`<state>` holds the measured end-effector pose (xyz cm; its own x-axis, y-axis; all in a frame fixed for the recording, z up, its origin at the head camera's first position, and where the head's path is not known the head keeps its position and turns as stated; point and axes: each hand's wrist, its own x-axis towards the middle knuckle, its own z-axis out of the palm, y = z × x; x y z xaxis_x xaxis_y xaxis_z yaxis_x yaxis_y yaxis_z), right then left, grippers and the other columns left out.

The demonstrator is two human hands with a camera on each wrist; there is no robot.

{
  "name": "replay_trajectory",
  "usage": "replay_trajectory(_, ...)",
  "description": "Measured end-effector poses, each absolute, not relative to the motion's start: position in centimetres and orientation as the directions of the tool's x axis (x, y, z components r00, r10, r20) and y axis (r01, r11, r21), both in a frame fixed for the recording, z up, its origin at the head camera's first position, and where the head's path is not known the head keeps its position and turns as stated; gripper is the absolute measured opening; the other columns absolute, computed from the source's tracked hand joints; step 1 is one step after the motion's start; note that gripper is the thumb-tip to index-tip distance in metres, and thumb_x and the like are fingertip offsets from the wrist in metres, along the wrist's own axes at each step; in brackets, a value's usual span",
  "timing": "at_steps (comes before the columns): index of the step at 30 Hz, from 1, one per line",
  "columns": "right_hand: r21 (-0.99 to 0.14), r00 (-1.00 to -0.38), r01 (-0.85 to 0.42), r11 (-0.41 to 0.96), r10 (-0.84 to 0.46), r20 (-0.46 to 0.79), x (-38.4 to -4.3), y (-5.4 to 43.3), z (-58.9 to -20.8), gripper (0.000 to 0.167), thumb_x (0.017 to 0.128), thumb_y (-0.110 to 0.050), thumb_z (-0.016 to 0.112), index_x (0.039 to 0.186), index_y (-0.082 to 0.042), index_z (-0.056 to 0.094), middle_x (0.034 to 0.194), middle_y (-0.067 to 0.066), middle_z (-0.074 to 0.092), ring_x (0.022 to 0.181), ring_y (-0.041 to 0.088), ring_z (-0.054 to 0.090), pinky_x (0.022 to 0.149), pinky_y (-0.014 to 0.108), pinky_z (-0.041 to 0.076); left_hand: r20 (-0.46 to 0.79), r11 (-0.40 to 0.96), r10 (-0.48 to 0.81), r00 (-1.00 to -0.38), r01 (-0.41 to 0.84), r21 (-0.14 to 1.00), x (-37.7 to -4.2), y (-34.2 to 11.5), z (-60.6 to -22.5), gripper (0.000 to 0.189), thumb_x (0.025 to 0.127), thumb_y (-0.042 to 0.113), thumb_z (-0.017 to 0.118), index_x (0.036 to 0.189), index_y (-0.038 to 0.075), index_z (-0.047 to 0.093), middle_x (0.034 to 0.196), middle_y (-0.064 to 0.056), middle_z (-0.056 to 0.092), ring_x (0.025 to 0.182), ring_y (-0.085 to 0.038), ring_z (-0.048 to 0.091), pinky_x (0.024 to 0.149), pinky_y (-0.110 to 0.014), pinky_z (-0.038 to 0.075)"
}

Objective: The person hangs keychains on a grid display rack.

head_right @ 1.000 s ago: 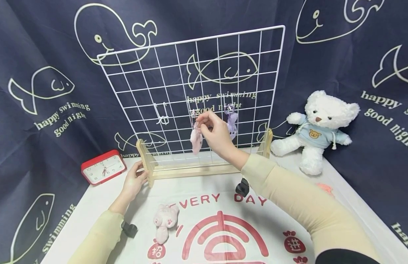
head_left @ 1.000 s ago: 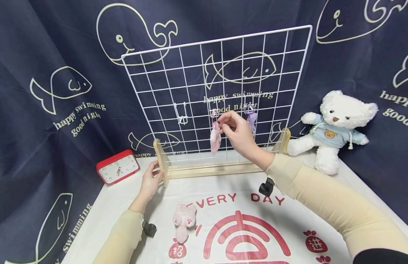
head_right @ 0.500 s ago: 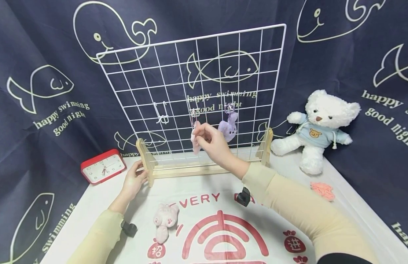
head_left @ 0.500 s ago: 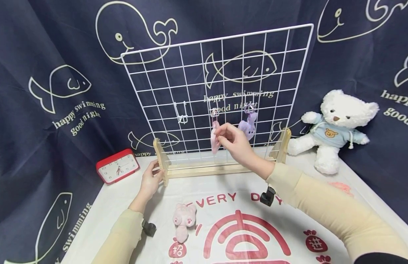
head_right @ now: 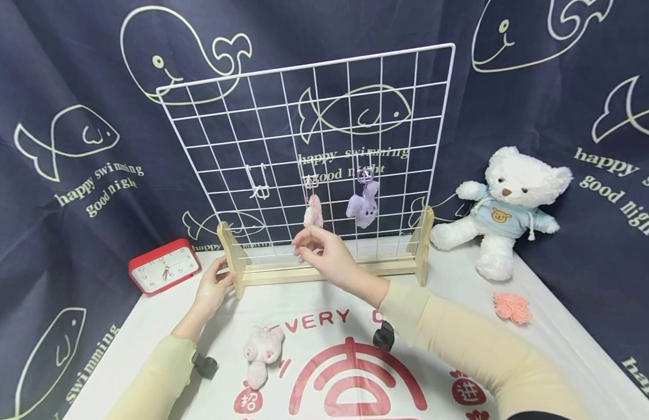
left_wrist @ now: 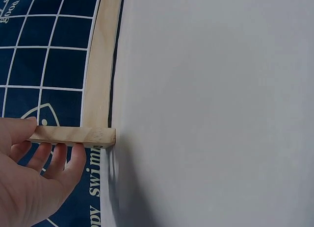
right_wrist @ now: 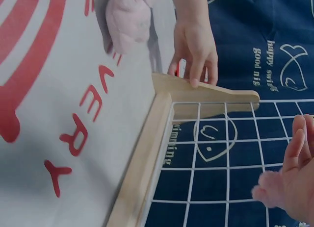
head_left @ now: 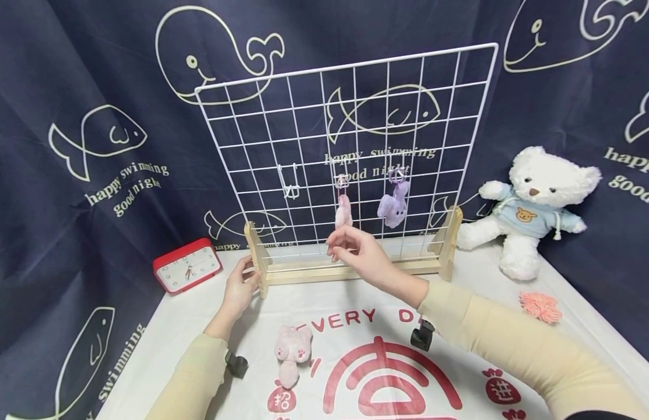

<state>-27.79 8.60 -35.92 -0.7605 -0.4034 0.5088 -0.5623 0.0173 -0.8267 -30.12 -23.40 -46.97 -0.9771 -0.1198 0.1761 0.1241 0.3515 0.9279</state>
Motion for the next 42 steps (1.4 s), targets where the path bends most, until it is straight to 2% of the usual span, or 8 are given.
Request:
replay_trajectory(8,-0.835,-0.75,-0.549,0.039,-0.463,0.471,-27.2,7.4,-37.2,0.017,0.092,0.007,0.066,0.108,0.004,0.067,0.091,0.018,0.069,0.079,0.017,0.066,0.071,0.025,0.058,0.195,0.341,-0.126,-0.973,0.142,0.929,-30.1,-23.4,-47.0,0.05,0.098,-0.003,0.062,0.145,0.0,0.048,0.138,-0.027,0.055,0.124,-0.045,0.056,0.091,-0.044,0.06)
replay_trajectory(16,-0.823,-0.741,-0.562,0.082,-0.492,0.457,-26.9,6.3,-38.4,0.015,0.094,0.001,0.069,0.108,-0.001,0.069,0.093,0.01,0.07,0.081,0.02,0.065,0.071,0.029,0.059,0.207,0.339,-0.128,-0.97,0.153,0.928,-30.2,-23.4,-47.1,0.049,0.097,-0.004,0.062,0.144,0.0,0.049,0.136,-0.027,0.055,0.122,-0.045,0.056,0.089,-0.042,0.062)
replay_trajectory(22,-0.829,-0.753,-0.54,0.147,-0.525,0.397,-26.8,5.8,-39.5,0.016,0.095,-0.003,0.07,0.111,-0.003,0.069,0.096,0.006,0.07,0.085,0.019,0.066,0.075,0.035,0.058,0.2,0.345,-0.125,-0.972,0.147,0.927,-30.2,-23.4,-47.1,0.05,0.098,-0.004,0.062,0.145,0.0,0.048,0.136,-0.027,0.055,0.122,-0.045,0.056,0.09,-0.043,0.061)
replay_trajectory(33,-0.836,-0.761,-0.509,0.203,-0.56,0.327,-26.5,4.7,-42.1,0.019,0.096,-0.009,0.07,0.113,0.001,0.069,0.103,0.007,0.071,0.091,0.019,0.065,0.081,0.034,0.058,0.195,0.319,-0.117,-0.974,0.149,0.936,-30.3,-23.4,-47.1,0.049,0.098,-0.004,0.061,0.145,-0.001,0.047,0.137,-0.029,0.054,0.122,-0.045,0.055,0.088,-0.043,0.062)
replay_trajectory(39,-0.844,-0.772,-0.479,0.243,-0.575,0.273,-26.5,4.4,-43.8,0.017,0.096,-0.01,0.07,0.111,-0.003,0.073,0.099,0.003,0.072,0.09,0.018,0.065,0.075,0.026,0.056,0.195,0.325,-0.114,-0.974,0.149,0.934,-30.4,-23.3,-47.1,0.05,0.098,-0.003,0.062,0.146,-0.001,0.047,0.138,-0.028,0.054,0.121,-0.044,0.056,0.085,-0.036,0.062)
replay_trajectory(42,-0.838,-0.761,-0.486,0.25,-0.592,0.264,-26.7,3.9,-44.7,0.016,0.094,-0.008,0.071,0.109,-0.002,0.073,0.096,0.003,0.071,0.088,0.017,0.066,0.077,0.026,0.056,0.194,0.334,-0.124,-0.973,0.143,0.932,-30.3,-23.3,-47.0,0.05,0.098,-0.004,0.062,0.145,-0.001,0.047,0.138,-0.028,0.054,0.121,-0.044,0.056,0.084,-0.035,0.062)
